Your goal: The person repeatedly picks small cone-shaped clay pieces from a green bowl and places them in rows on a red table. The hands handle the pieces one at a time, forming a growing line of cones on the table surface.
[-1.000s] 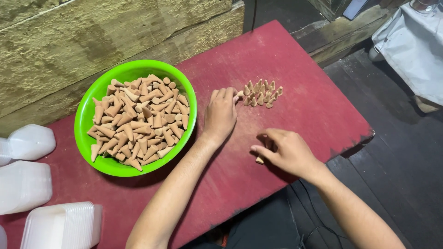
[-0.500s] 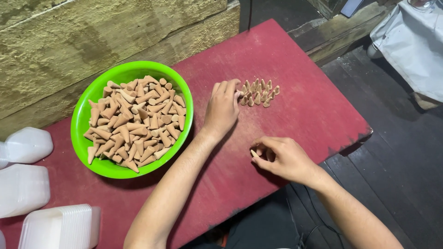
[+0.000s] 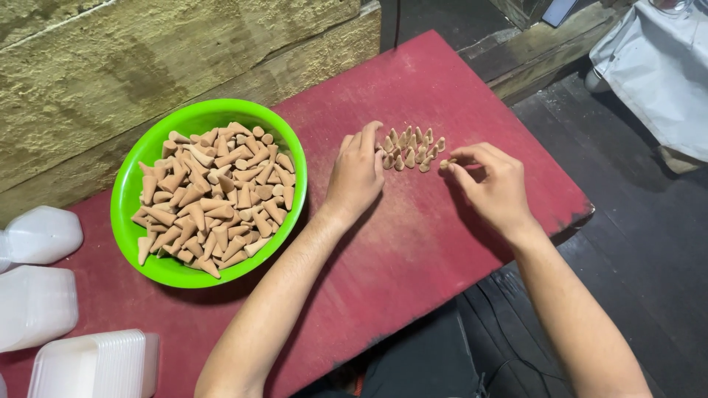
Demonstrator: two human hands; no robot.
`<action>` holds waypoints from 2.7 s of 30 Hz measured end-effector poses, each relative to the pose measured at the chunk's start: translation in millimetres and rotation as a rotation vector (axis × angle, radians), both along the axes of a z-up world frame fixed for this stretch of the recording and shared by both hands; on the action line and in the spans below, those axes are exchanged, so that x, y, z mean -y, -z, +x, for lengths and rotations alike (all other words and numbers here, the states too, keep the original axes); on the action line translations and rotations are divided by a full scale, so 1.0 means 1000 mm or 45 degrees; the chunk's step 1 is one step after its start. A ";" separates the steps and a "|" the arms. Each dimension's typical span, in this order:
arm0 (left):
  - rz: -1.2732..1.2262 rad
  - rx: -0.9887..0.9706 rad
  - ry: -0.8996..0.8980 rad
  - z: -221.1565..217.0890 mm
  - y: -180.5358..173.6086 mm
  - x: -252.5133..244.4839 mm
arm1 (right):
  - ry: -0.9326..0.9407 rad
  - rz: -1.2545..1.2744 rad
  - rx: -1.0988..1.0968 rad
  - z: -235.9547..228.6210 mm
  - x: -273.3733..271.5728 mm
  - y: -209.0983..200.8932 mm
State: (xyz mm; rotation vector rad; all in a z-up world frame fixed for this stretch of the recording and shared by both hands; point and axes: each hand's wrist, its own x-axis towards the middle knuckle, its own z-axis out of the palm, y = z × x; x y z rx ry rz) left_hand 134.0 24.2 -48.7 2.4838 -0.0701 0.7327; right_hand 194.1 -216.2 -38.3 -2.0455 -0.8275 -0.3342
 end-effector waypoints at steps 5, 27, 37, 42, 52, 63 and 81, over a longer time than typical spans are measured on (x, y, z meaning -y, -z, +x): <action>-0.035 -0.015 0.003 -0.001 0.004 0.000 | 0.008 0.044 -0.031 0.008 -0.013 0.015; -0.144 0.151 0.083 -0.192 -0.033 0.008 | -0.055 0.072 0.319 0.007 -0.004 0.030; -1.520 0.018 -0.736 -0.273 -0.028 -0.065 | -0.392 0.034 0.101 -0.053 -0.063 -0.016; -1.420 0.228 -0.803 -0.260 -0.042 -0.078 | -0.619 0.327 -1.012 -0.094 -0.143 -0.038; -1.614 0.835 -0.602 -0.227 -0.038 -0.107 | -0.571 0.978 -1.297 -0.107 -0.230 -0.021; -1.780 0.925 -0.406 -0.228 -0.003 -0.149 | -0.804 1.021 -1.234 -0.132 -0.217 -0.056; -1.923 0.900 -0.338 -0.238 -0.035 -0.150 | -0.918 0.882 -1.245 -0.112 -0.224 -0.016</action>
